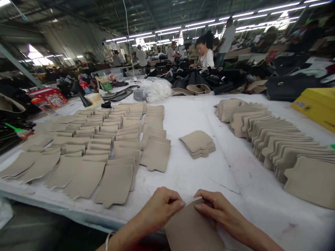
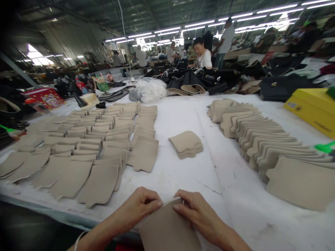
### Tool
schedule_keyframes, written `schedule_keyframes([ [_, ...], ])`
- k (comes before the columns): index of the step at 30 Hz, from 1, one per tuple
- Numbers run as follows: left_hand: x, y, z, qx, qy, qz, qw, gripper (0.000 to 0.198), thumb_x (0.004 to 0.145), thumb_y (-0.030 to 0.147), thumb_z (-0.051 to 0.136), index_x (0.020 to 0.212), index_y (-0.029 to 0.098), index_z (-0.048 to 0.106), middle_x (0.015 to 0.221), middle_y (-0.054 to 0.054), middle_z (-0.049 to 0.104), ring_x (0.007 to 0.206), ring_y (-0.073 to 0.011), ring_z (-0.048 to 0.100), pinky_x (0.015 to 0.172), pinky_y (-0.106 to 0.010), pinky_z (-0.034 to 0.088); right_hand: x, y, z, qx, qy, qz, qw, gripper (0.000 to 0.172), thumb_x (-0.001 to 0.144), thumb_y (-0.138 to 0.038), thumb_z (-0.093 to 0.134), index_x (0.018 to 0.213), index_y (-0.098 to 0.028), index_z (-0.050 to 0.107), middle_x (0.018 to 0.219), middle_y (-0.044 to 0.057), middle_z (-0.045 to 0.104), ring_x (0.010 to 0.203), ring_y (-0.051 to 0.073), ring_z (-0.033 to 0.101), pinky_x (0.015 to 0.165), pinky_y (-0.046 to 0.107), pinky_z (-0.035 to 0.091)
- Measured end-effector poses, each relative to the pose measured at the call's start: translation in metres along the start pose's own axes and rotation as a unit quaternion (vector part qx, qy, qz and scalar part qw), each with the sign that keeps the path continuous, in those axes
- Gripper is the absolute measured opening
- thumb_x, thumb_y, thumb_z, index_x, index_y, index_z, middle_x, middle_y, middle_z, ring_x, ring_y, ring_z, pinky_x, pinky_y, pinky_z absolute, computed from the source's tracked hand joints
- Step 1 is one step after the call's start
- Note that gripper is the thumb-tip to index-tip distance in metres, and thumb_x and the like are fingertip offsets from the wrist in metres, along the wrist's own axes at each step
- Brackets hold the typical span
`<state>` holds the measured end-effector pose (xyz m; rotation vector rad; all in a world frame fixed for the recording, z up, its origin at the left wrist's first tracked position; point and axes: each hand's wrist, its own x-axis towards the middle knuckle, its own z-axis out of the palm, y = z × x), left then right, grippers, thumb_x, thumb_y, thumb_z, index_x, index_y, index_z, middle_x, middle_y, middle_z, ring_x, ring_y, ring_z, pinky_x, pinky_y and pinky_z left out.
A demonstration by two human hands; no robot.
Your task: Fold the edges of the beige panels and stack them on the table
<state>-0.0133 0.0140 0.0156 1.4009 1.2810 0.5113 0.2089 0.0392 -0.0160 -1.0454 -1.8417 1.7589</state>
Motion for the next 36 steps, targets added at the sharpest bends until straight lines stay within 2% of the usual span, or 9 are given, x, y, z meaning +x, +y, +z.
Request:
schedule_keyframes([
  [3,0.0,-0.001,0.0,-0.053,-0.043,-0.019,0.997,0.021,0.074,0.025,0.055,0.065,0.011,0.067,0.054,0.005,0.044,0.056,-0.009,0.036,0.051,-0.023,0.024,-0.002,0.002,0.002,-0.016,-0.007,0.003,1.0,0.035,0.093,-0.05,0.056,0.083,-0.017,0.061,0.058,-0.005,0.049,0.05,0.012,0.043,0.048,0.022,0.029],
  [9,0.002,-0.007,0.0,-0.171,-0.098,-0.085,0.977,0.023,0.064,0.032,0.063,0.068,0.01,0.069,0.056,0.0,0.056,0.051,-0.0108,0.046,0.054,-0.024,0.038,-0.009,-0.001,0.008,-0.097,-0.004,0.02,0.995,0.026,0.096,-0.039,0.049,0.086,-0.019,0.061,0.058,-0.004,0.05,0.053,0.014,0.05,0.051,0.024,0.034],
  [12,0.002,-0.01,0.003,-0.186,-0.094,-0.094,0.974,0.02,0.062,0.03,0.065,0.065,0.011,0.067,0.052,0.002,0.055,0.049,-0.0098,0.046,0.052,-0.023,0.035,-0.016,-0.007,0.01,-0.178,0.028,-0.026,0.983,0.017,0.095,-0.029,0.046,0.104,-0.022,0.06,0.081,0.001,0.06,0.067,0.017,0.057,0.059,0.026,0.041],
  [15,0.002,-0.009,0.006,-0.203,-0.087,-0.099,0.97,0.019,0.06,0.031,0.067,0.059,0.012,0.064,0.049,0.003,0.052,0.047,-0.009,0.044,0.051,-0.023,0.033,-0.02,-0.02,0.014,-0.241,0.01,-0.099,0.966,0.031,0.092,-0.018,0.046,0.119,-0.031,0.054,0.113,0.004,0.053,0.084,0.018,0.06,0.072,0.029,0.046],
  [17,0.003,-0.007,0.007,-0.214,-0.088,-0.102,0.967,0.023,0.06,0.035,0.068,0.058,0.012,0.063,0.048,0.003,0.052,0.047,-0.0087,0.043,0.051,-0.023,0.033,-0.021,-0.028,0.017,-0.267,-0.022,-0.104,0.958,0.034,0.091,-0.014,0.048,0.118,-0.033,0.056,0.112,0.003,0.052,0.087,0.019,0.061,0.075,0.031,0.048],
  [21,0.004,-0.007,0.009,-0.22,-0.09,-0.105,0.966,0.029,0.06,0.04,0.07,0.063,0.011,0.065,0.049,0.003,0.052,0.048,-0.0091,0.044,0.053,-0.024,0.034,-0.018,-0.032,0.021,-0.334,-0.044,-0.087,0.937,0.028,0.09,-0.008,0.054,0.111,-0.025,0.059,0.108,0.006,0.056,0.09,0.023,0.061,0.077,0.036,0.053],
  [28,0.001,-0.01,0.016,-0.161,-0.094,-0.081,0.979,0.018,0.064,0.031,0.061,0.062,0.012,0.061,0.052,0.004,0.049,0.05,-0.0085,0.04,0.051,-0.022,0.031,-0.015,-0.025,0.023,-0.48,-0.063,-0.135,0.864,0.016,0.084,-0.004,0.064,0.093,-0.017,0.061,0.089,0.007,0.061,0.071,0.025,0.063,0.059,0.035,0.053],
  [33,0.003,-0.006,0.02,-0.046,-0.084,-0.02,0.995,0.011,0.062,0.019,0.05,0.062,0.013,0.06,0.054,0.006,0.041,0.054,-0.0087,0.034,0.051,-0.022,0.025,-0.012,-0.027,0.026,-0.522,-0.082,-0.129,0.839,0.013,0.086,-0.009,0.067,0.094,-0.016,0.06,0.092,0.008,0.063,0.074,0.026,0.064,0.061,0.035,0.052],
  [36,0.008,-0.001,0.014,0.043,-0.055,0.013,0.997,0.011,0.063,0.014,0.049,0.061,0.013,0.06,0.054,0.006,0.043,0.056,-0.0098,0.037,0.052,-0.023,0.025,-0.015,-0.037,0.025,-0.526,-0.103,-0.142,0.832,0.013,0.087,-0.006,0.063,0.092,-0.017,0.06,0.092,0.008,0.064,0.075,0.026,0.064,0.061,0.035,0.049],
])
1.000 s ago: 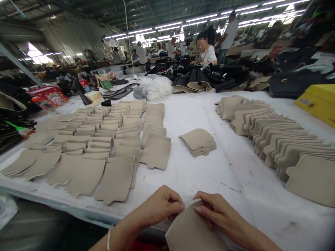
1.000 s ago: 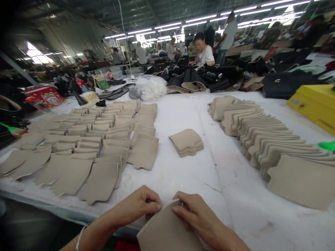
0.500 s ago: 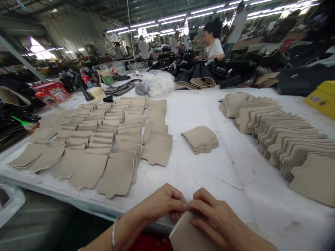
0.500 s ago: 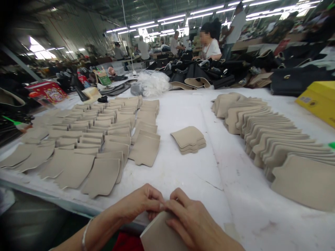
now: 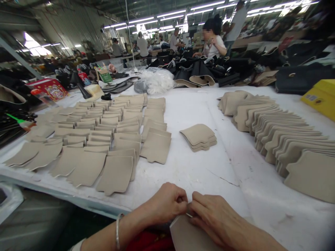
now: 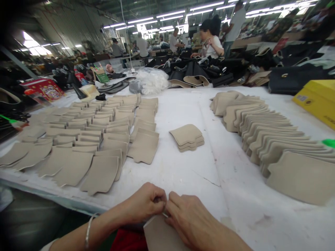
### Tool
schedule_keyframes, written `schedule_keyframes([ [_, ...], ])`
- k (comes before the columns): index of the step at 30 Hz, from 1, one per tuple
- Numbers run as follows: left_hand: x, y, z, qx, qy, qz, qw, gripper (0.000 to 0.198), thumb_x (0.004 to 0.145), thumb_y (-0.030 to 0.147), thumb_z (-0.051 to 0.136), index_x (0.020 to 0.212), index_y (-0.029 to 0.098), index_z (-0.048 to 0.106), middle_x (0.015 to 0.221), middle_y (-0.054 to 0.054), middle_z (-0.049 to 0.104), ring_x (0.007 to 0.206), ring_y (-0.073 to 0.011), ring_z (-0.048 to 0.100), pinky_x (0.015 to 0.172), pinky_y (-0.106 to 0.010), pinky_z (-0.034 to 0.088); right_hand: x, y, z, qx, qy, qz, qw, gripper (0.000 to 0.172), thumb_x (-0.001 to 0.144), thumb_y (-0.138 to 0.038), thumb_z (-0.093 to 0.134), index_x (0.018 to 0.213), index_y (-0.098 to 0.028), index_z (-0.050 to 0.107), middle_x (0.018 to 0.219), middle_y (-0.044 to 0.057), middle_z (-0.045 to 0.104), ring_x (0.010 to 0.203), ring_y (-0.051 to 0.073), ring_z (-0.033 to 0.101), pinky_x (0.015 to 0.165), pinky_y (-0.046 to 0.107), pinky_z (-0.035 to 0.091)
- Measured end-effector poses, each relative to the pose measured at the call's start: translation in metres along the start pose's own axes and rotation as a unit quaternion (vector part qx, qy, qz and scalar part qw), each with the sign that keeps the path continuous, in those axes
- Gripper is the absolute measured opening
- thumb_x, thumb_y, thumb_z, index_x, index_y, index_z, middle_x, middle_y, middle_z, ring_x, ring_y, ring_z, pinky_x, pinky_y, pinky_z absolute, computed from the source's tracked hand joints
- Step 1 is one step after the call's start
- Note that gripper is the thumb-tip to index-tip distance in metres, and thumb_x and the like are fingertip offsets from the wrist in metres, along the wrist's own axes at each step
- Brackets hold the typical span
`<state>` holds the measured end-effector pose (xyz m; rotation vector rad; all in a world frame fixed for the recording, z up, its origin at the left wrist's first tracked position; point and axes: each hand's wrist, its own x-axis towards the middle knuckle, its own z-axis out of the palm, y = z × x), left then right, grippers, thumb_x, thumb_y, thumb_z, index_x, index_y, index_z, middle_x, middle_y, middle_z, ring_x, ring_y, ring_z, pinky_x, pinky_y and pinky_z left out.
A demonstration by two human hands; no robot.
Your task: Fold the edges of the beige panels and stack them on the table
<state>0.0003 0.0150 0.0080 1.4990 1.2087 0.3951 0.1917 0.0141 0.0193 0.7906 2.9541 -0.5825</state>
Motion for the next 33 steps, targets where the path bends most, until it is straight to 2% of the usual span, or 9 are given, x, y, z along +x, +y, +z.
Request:
schedule_keyframes([
  [3,0.005,0.008,-0.017,0.065,0.01,0.029,0.997,0.012,0.065,0.011,0.049,0.062,0.013,0.061,0.055,0.005,0.044,0.057,-0.01,0.039,0.054,-0.024,0.024,-0.011,-0.004,-0.022,0.082,0.009,-0.002,0.997,0.017,0.088,-0.004,0.059,0.088,-0.021,0.056,0.095,0.005,0.064,0.078,0.022,0.063,0.064,0.031,0.047],
  [8,0.019,0.018,-0.04,0.071,-0.127,0.106,0.984,0.012,0.069,0.01,0.053,0.069,0.014,0.064,0.059,0.006,0.048,0.06,-0.0088,0.041,0.056,-0.019,0.03,-0.026,-0.002,-0.056,0.253,0.0,0.002,0.967,0.018,0.096,-0.02,0.055,0.08,-0.025,0.049,0.085,-0.001,0.061,0.076,0.018,0.059,0.065,0.027,0.044],
  [14,0.032,-0.001,-0.032,0.041,-0.187,0.128,0.973,0.009,0.069,0.006,0.056,0.068,0.012,0.063,0.059,0.007,0.048,0.06,-0.0078,0.042,0.056,-0.017,0.032,-0.025,-0.012,-0.057,0.194,0.033,0.023,0.98,0.013,0.088,-0.013,0.057,0.079,-0.024,0.056,0.098,0.005,0.058,0.098,0.025,0.054,0.085,0.038,0.044],
  [20,0.021,0.006,-0.021,-0.014,-0.186,0.135,0.973,0.013,0.082,0.019,0.056,0.071,0.013,0.059,0.063,0.006,0.044,0.061,-0.0075,0.038,0.055,-0.017,0.031,-0.025,-0.011,-0.047,0.259,0.087,-0.025,0.962,0.012,0.089,-0.016,0.051,0.082,-0.025,0.051,0.105,0.004,0.055,0.099,0.023,0.054,0.085,0.035,0.047],
  [23,0.01,0.01,-0.023,-0.043,-0.154,0.113,0.981,0.026,0.091,0.03,0.051,0.072,0.013,0.059,0.064,0.005,0.047,0.062,-0.0088,0.041,0.057,-0.018,0.034,-0.023,-0.002,-0.026,0.306,0.098,0.017,0.947,0.013,0.094,-0.018,0.04,0.083,-0.025,0.044,0.111,0.005,0.053,0.099,0.021,0.054,0.085,0.034,0.047],
  [26,-0.009,0.009,-0.028,-0.043,-0.094,0.096,0.99,0.036,0.098,0.036,0.04,0.094,0.012,0.066,0.079,-0.002,0.062,0.073,-0.0128,0.052,0.07,-0.021,0.041,-0.025,0.003,-0.003,0.303,0.1,0.068,0.945,0.012,0.095,-0.019,0.037,0.086,-0.025,0.042,0.111,0.005,0.053,0.098,0.022,0.052,0.083,0.037,0.045],
  [28,-0.025,0.008,-0.027,0.004,-0.081,0.083,0.993,0.033,0.094,0.041,0.051,0.104,0.015,0.067,0.09,-0.003,0.066,0.078,-0.0146,0.054,0.071,-0.022,0.04,-0.027,0.003,0.006,0.304,0.099,0.094,0.943,0.012,0.095,-0.018,0.035,0.086,-0.025,0.041,0.109,0.005,0.053,0.095,0.023,0.051,0.081,0.039,0.044],
  [30,-0.039,0.007,-0.02,0.054,-0.061,0.058,0.995,0.026,0.084,0.037,0.067,0.103,0.019,0.068,0.091,0.0,0.066,0.079,-0.0146,0.054,0.068,-0.021,0.037,-0.025,0.002,0.01,0.306,0.096,0.114,0.94,0.014,0.095,-0.018,0.035,0.084,-0.024,0.041,0.107,0.005,0.054,0.094,0.024,0.049,0.079,0.04,0.043],
  [33,-0.047,0.004,-0.008,0.076,-0.006,0.035,0.996,0.012,0.086,0.022,0.058,0.093,0.02,0.068,0.086,0.002,0.064,0.078,-0.0134,0.054,0.068,-0.021,0.034,-0.019,0.002,0.008,0.292,0.086,0.122,0.945,0.015,0.097,-0.018,0.036,0.085,-0.024,0.042,0.101,0.005,0.054,0.093,0.026,0.047,0.079,0.042,0.041],
])
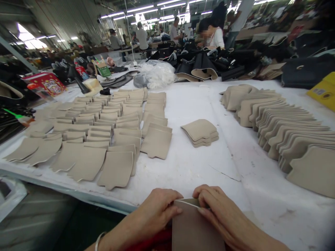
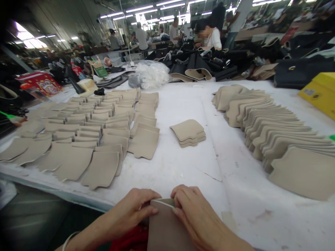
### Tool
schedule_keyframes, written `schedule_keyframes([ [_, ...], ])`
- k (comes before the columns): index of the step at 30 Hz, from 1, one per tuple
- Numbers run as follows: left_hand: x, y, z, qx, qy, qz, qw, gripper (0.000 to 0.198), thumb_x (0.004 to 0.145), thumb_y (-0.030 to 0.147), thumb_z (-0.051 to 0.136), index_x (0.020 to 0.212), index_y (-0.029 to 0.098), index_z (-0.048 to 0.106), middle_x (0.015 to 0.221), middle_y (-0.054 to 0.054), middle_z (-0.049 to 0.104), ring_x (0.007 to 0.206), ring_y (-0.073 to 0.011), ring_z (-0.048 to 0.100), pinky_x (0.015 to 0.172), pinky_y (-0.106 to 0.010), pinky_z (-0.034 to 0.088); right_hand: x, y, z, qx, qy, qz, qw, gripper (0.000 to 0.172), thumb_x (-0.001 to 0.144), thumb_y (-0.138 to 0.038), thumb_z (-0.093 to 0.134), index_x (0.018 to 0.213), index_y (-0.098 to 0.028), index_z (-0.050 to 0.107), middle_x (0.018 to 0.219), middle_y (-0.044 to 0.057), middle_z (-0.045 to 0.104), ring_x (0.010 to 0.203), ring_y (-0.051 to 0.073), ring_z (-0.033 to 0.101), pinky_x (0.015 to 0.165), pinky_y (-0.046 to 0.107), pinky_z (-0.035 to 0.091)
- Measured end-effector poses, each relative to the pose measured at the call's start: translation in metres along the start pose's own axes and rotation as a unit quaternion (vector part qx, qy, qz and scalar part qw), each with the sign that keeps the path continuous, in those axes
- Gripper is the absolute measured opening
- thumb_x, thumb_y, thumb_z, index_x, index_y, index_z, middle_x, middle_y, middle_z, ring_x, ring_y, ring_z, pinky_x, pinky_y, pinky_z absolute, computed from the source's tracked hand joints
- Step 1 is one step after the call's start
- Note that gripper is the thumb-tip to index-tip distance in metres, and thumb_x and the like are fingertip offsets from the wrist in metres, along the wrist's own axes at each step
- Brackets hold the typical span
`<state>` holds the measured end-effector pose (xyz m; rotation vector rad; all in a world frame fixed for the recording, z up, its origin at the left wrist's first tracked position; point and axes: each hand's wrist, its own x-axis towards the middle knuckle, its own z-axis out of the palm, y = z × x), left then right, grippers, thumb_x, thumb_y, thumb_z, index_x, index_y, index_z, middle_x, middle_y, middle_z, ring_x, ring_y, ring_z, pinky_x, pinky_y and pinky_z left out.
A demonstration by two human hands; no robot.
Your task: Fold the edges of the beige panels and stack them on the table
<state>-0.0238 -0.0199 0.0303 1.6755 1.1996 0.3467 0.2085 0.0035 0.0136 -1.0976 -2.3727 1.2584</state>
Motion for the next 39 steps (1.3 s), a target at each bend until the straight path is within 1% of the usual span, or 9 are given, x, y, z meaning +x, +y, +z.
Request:
schedule_keyframes([
  [2,0.003,-0.003,0.004,-0.005,0.017,-0.002,1.0,0.017,0.089,0.017,0.049,0.086,0.018,0.065,0.08,0.002,0.061,0.076,-0.0126,0.053,0.067,-0.021,0.033,0.006,-0.003,-0.002,-0.023,-0.005,-0.006,1.0,0.014,0.098,-0.017,0.037,0.087,-0.023,0.044,0.097,0.005,0.054,0.09,0.026,0.046,0.078,0.042,0.04],
  [4,0.009,-0.005,0.002,-0.033,0.01,-0.003,0.999,0.017,0.088,0.018,0.049,0.079,0.016,0.062,0.073,0.003,0.056,0.071,-0.0118,0.05,0.063,-0.021,0.032,0.013,-0.006,-0.007,-0.055,-0.004,-0.011,0.998,0.013,0.097,-0.015,0.039,0.088,-0.022,0.046,0.094,0.005,0.054,0.088,0.026,0.046,0.077,0.042,0.039],
  [9,0.02,-0.003,-0.016,-0.135,-0.052,-0.026,0.989,0.012,0.081,0.021,0.052,0.074,0.015,0.06,0.059,0.005,0.046,0.057,-0.0095,0.043,0.054,-0.019,0.032,0.018,-0.006,-0.018,-0.08,0.005,-0.013,0.997,0.012,0.099,-0.016,0.04,0.094,-0.023,0.049,0.094,0.003,0.055,0.089,0.026,0.047,0.076,0.041,0.038],
  [15,0.014,-0.019,-0.001,-0.17,-0.151,-0.091,0.97,0.011,0.076,0.022,0.05,0.067,0.017,0.053,0.055,0.004,0.047,0.053,-0.0107,0.042,0.049,-0.021,0.03,0.001,0.011,0.006,0.01,-0.062,0.03,0.998,0.016,0.103,-0.025,0.035,0.098,-0.024,0.05,0.096,0.003,0.053,0.089,0.023,0.049,0.079,0.04,0.04],
  [22,0.011,-0.021,0.011,-0.097,-0.122,-0.063,0.986,0.017,0.083,0.025,0.05,0.069,0.017,0.055,0.062,0.005,0.041,0.063,-0.0107,0.039,0.056,-0.021,0.03,-0.005,0.012,0.015,0.005,-0.069,0.042,0.997,0.019,0.104,-0.027,0.032,0.093,-0.023,0.047,0.092,0.003,0.053,0.085,0.022,0.05,0.077,0.038,0.04],
  [28,0.01,-0.009,0.014,0.0,-0.089,-0.008,0.996,0.023,0.082,0.019,0.048,0.06,0.018,0.041,0.058,0.005,0.039,0.061,-0.0105,0.043,0.06,-0.023,0.031,-0.011,0.013,0.019,-0.01,-0.042,0.007,0.999,0.017,0.103,-0.024,0.033,0.091,-0.023,0.045,0.09,0.002,0.053,0.083,0.022,0.049,0.075,0.037,0.04],
  [31,0.012,-0.003,0.022,0.019,-0.063,-0.007,0.998,0.028,0.086,0.021,0.048,0.059,0.018,0.04,0.06,0.004,0.043,0.062,-0.0114,0.046,0.061,-0.023,0.032,-0.011,0.014,0.021,-0.022,-0.027,0.004,0.999,0.016,0.102,-0.022,0.034,0.089,-0.023,0.045,0.089,0.002,0.053,0.082,0.023,0.048,0.074,0.037,0.04],
  [34,0.015,0.0,0.027,0.042,-0.046,0.006,0.998,0.026,0.087,0.02,0.048,0.062,0.018,0.045,0.066,0.003,0.054,0.068,-0.0126,0.051,0.065,-0.023,0.034,-0.01,0.014,0.019,-0.021,-0.021,-0.002,1.0,0.016,0.1,-0.02,0.037,0.086,-0.022,0.045,0.088,0.003,0.053,0.082,0.023,0.048,0.074,0.037,0.04],
  [39,0.016,0.003,0.029,0.044,-0.067,0.031,0.996,0.023,0.089,0.013,0.044,0.075,0.02,0.061,0.078,0.002,0.065,0.079,-0.0141,0.058,0.072,-0.022,0.037,-0.019,0.014,0.005,0.031,-0.016,0.025,0.999,0.007,0.095,-0.017,0.051,0.09,-0.022,0.05,0.093,0.002,0.053,0.087,0.021,0.05,0.076,0.035,0.042],
])
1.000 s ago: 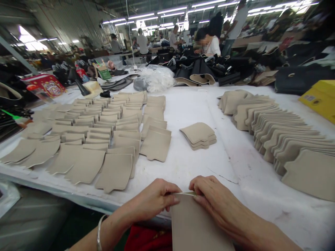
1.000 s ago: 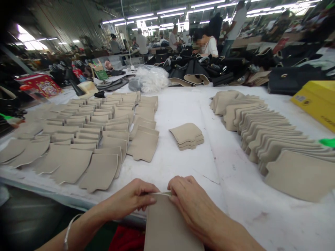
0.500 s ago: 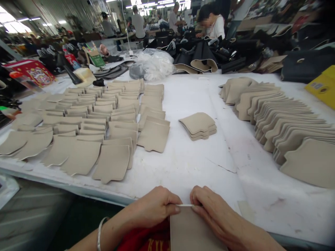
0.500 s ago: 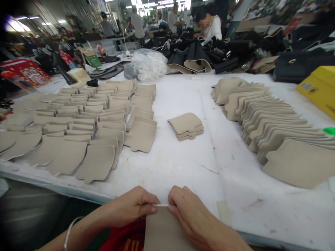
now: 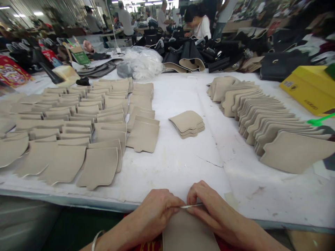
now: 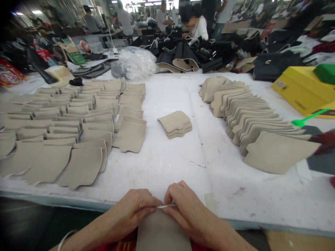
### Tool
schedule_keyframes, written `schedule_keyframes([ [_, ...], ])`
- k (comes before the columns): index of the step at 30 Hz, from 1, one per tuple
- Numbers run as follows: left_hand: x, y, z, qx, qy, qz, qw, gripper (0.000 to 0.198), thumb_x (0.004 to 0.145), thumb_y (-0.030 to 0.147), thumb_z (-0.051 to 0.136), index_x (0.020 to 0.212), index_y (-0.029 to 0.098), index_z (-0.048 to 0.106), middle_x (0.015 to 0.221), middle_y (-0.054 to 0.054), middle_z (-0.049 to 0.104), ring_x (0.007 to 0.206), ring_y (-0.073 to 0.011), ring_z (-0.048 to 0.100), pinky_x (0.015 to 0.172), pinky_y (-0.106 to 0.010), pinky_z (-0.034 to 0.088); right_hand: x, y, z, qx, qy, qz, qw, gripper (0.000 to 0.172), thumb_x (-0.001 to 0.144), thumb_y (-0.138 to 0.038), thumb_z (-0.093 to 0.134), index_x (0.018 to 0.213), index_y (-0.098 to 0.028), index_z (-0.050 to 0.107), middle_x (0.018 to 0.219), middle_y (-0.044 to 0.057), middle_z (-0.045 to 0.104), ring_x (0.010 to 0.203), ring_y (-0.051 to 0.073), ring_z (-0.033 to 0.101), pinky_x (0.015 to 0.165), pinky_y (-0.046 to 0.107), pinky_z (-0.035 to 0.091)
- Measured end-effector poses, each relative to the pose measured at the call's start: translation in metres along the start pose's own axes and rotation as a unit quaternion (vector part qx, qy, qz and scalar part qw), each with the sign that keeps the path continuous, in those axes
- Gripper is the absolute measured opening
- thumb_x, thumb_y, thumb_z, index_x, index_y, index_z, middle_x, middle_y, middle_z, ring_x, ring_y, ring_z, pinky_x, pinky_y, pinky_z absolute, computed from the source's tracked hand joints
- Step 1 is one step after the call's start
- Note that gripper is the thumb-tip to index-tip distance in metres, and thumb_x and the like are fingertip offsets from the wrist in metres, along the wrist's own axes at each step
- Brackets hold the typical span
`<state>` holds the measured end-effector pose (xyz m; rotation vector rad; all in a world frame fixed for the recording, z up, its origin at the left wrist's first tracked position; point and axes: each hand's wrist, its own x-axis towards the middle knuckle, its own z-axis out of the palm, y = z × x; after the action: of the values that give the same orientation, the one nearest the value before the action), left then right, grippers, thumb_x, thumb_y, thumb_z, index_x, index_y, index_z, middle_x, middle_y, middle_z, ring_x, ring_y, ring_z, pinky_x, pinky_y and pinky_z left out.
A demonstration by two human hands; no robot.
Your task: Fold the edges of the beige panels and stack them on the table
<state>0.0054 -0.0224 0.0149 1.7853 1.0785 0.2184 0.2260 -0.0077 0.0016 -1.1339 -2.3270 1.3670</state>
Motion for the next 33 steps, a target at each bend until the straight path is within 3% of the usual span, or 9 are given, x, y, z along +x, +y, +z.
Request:
schedule_keyframes([
  [5,0.001,0.001,0.0,0.026,-0.002,0.006,1.0,0.027,0.089,0.011,0.045,0.088,0.025,0.069,0.083,0.002,0.068,0.083,-0.0152,0.06,0.073,-0.023,0.037,-0.006,0.005,-0.011,-0.011,-0.023,-0.045,0.999,0.015,0.095,-0.017,0.057,0.107,-0.024,0.055,0.104,0.002,0.057,0.098,0.021,0.049,0.087,0.036,0.041],
  [8,0.002,0.001,0.0,0.041,-0.006,-0.007,0.999,0.03,0.09,0.013,0.045,0.096,0.027,0.071,0.085,0.001,0.069,0.083,-0.0162,0.06,0.073,-0.025,0.038,-0.003,0.007,-0.012,-0.042,-0.025,-0.074,0.996,0.004,0.099,-0.02,0.055,0.097,-0.022,0.058,0.095,0.001,0.06,0.093,0.021,0.051,0.086,0.037,0.038],
  [13,0.002,-0.001,0.0,0.057,-0.012,-0.015,0.998,0.027,0.09,0.014,0.046,0.089,0.024,0.071,0.081,0.001,0.068,0.08,-0.0159,0.059,0.071,-0.025,0.037,-0.002,0.009,-0.014,-0.055,-0.023,-0.088,0.994,0.01,0.1,-0.024,0.055,0.091,-0.021,0.058,0.089,-0.001,0.062,0.088,0.019,0.053,0.085,0.036,0.036],
  [19,0.002,-0.004,-0.001,0.082,-0.01,-0.034,0.996,0.025,0.089,0.013,0.046,0.083,0.022,0.069,0.079,0.0,0.067,0.079,-0.0166,0.058,0.071,-0.026,0.038,-0.009,0.018,-0.019,-0.054,-0.011,-0.058,0.997,0.019,0.1,-0.031,0.054,0.084,-0.021,0.058,0.084,0.0,0.061,0.083,0.02,0.052,0.079,0.034,0.037],
  [24,0.018,0.0,0.014,0.115,-0.001,0.0,0.993,0.013,0.088,0.021,0.057,0.09,0.022,0.069,0.085,-0.001,0.068,0.085,-0.0194,0.058,0.073,-0.028,0.038,-0.006,0.017,-0.015,-0.043,0.005,-0.04,0.998,0.033,0.1,-0.044,0.049,0.08,-0.02,0.06,0.08,0.002,0.06,0.081,0.021,0.054,0.071,0.032,0.039],
  [28,0.029,-0.001,0.024,0.158,-0.007,0.014,0.987,0.027,0.095,0.028,0.049,0.076,0.019,0.066,0.08,-0.004,0.067,0.078,-0.0192,0.058,0.07,-0.029,0.038,-0.007,0.016,-0.016,-0.039,0.012,-0.025,0.999,0.047,0.1,-0.055,0.042,0.075,-0.02,0.059,0.076,0.003,0.059,0.076,0.021,0.054,0.069,0.032,0.04],
  [33,0.011,-0.013,0.01,0.137,-0.004,-0.004,0.991,0.029,0.096,0.026,0.047,0.076,0.018,0.066,0.077,-0.003,0.067,0.076,-0.0177,0.057,0.071,-0.027,0.038,-0.017,0.026,-0.02,0.014,0.031,0.009,0.999,0.049,0.099,-0.059,0.044,0.071,-0.02,0.058,0.072,0.001,0.058,0.071,0.019,0.054,0.065,0.031,0.039],
])
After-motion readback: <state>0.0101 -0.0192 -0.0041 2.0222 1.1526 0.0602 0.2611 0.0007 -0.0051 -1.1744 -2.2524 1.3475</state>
